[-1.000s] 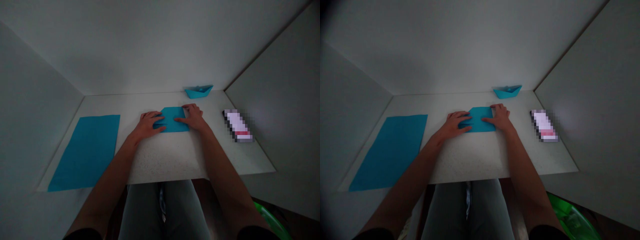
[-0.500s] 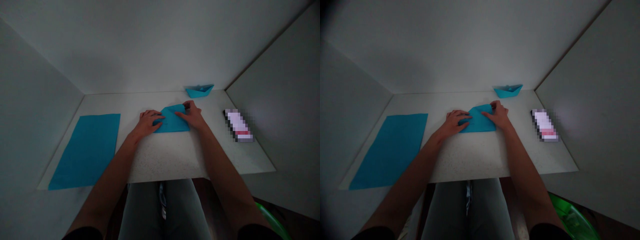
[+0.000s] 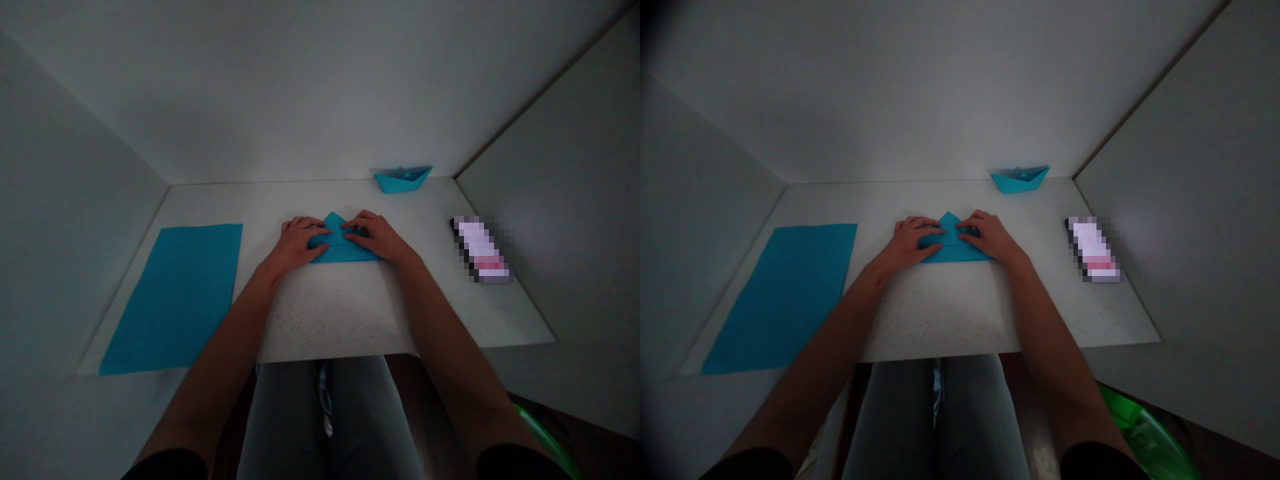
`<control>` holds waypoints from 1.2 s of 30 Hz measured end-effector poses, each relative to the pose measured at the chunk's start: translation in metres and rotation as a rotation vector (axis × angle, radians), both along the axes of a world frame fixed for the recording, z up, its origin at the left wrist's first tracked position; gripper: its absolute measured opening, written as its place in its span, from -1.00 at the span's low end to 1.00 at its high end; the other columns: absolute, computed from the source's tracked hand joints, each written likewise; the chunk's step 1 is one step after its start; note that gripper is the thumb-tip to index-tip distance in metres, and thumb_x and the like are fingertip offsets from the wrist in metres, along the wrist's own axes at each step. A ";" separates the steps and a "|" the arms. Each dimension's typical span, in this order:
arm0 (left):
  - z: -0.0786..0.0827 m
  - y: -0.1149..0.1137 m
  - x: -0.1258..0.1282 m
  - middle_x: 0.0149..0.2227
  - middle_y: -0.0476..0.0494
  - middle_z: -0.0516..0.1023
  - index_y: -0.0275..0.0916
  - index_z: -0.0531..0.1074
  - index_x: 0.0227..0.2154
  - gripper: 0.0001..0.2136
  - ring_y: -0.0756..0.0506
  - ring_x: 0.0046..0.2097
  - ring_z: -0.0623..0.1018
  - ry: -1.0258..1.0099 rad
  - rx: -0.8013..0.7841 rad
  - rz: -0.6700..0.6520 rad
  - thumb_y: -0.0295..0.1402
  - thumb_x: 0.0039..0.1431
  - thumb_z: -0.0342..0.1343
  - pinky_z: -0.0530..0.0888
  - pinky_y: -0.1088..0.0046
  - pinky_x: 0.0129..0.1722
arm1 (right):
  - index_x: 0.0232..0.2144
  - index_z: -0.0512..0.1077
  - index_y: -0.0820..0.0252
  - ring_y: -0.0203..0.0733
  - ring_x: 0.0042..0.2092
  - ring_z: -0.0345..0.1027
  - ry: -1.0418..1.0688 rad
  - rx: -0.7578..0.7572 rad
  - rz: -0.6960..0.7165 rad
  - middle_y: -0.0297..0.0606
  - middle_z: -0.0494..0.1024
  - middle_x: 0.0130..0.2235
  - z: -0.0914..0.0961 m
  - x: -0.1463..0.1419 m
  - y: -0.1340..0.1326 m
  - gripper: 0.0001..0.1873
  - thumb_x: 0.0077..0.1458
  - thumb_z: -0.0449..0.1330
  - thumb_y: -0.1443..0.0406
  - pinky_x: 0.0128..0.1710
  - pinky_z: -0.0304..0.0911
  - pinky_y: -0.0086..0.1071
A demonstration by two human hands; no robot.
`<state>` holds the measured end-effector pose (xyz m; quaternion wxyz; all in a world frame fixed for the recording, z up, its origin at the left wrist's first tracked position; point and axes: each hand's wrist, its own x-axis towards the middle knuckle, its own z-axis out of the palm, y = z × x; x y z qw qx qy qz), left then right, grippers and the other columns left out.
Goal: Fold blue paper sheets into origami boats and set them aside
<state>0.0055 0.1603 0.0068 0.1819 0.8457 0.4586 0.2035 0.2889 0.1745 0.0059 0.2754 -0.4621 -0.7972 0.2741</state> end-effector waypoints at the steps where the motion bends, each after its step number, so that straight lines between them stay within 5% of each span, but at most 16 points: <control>1: 0.001 0.000 0.000 0.26 -0.16 0.61 0.05 0.68 0.14 -0.66 -0.36 0.31 0.46 -0.005 0.001 -0.001 -0.21 0.34 0.35 0.32 -0.07 0.31 | -0.01 0.75 -0.01 -0.02 -0.18 0.49 -0.007 0.006 -0.001 -0.14 0.59 -0.09 0.000 0.001 0.000 -0.61 0.27 0.35 -0.03 -0.02 0.40 -0.09; 7: 0.008 -0.002 -0.004 0.15 -0.15 0.63 0.04 0.71 0.06 -0.65 -0.32 0.20 0.53 0.023 -0.023 -0.112 -0.11 0.24 0.45 0.32 -0.05 0.30 | -0.04 0.74 0.06 -0.04 -0.19 0.50 -0.074 -0.023 0.100 -0.13 0.61 -0.11 0.007 0.003 -0.004 -0.62 0.31 0.34 -0.02 -0.09 0.40 -0.15; 10: 0.007 -0.004 -0.005 0.19 -0.18 0.61 0.02 0.67 0.14 -0.45 -0.34 0.22 0.56 0.016 0.001 -0.174 -0.02 0.08 0.55 0.36 -0.04 0.30 | 0.11 0.70 -0.01 0.07 -0.06 0.52 -0.123 -0.025 0.158 -0.11 0.60 0.00 0.010 0.004 -0.009 -0.41 0.11 0.50 -0.11 0.02 0.42 -0.07; 14: 0.008 -0.003 -0.007 0.16 -0.21 0.64 -0.04 0.65 0.13 -0.47 -0.32 0.18 0.61 -0.024 0.044 -0.209 -0.08 0.09 0.53 0.47 0.03 0.25 | 0.20 0.65 -0.09 0.22 0.12 0.48 -0.179 0.011 0.177 -0.09 0.55 0.13 0.011 0.007 -0.012 -0.20 -0.07 0.61 -0.12 0.22 0.35 0.09; 21: 0.015 -0.004 -0.011 0.04 -0.19 0.69 -0.13 0.64 0.08 -0.66 -0.22 0.04 0.68 -0.097 0.031 -0.181 -0.32 0.26 0.30 0.60 0.19 0.10 | 0.12 0.68 -0.05 0.11 0.06 0.55 -0.096 -0.058 0.217 -0.13 0.60 0.10 0.020 0.012 -0.014 -0.56 0.21 0.39 0.06 0.12 0.46 -0.01; 26: 0.011 0.002 -0.012 0.04 -0.17 0.69 -0.11 0.62 0.08 -0.73 -0.20 0.06 0.67 -0.148 0.015 -0.090 -0.33 0.36 0.25 0.59 0.17 0.15 | 0.04 0.66 0.02 0.13 0.01 0.57 -0.125 0.004 0.060 -0.10 0.66 0.02 0.017 0.012 -0.011 -0.67 0.31 0.25 0.12 0.11 0.46 0.02; 36: 0.006 0.007 -0.015 0.11 -0.26 0.52 -0.16 0.58 0.02 -0.59 -0.31 0.12 0.57 -0.012 -0.013 0.220 -0.15 0.19 0.50 0.47 0.01 0.24 | -0.08 0.61 0.11 0.19 0.00 0.51 -0.250 0.030 -0.180 -0.01 0.55 0.03 0.009 0.021 -0.007 -0.48 0.07 0.51 -0.07 0.08 0.47 0.07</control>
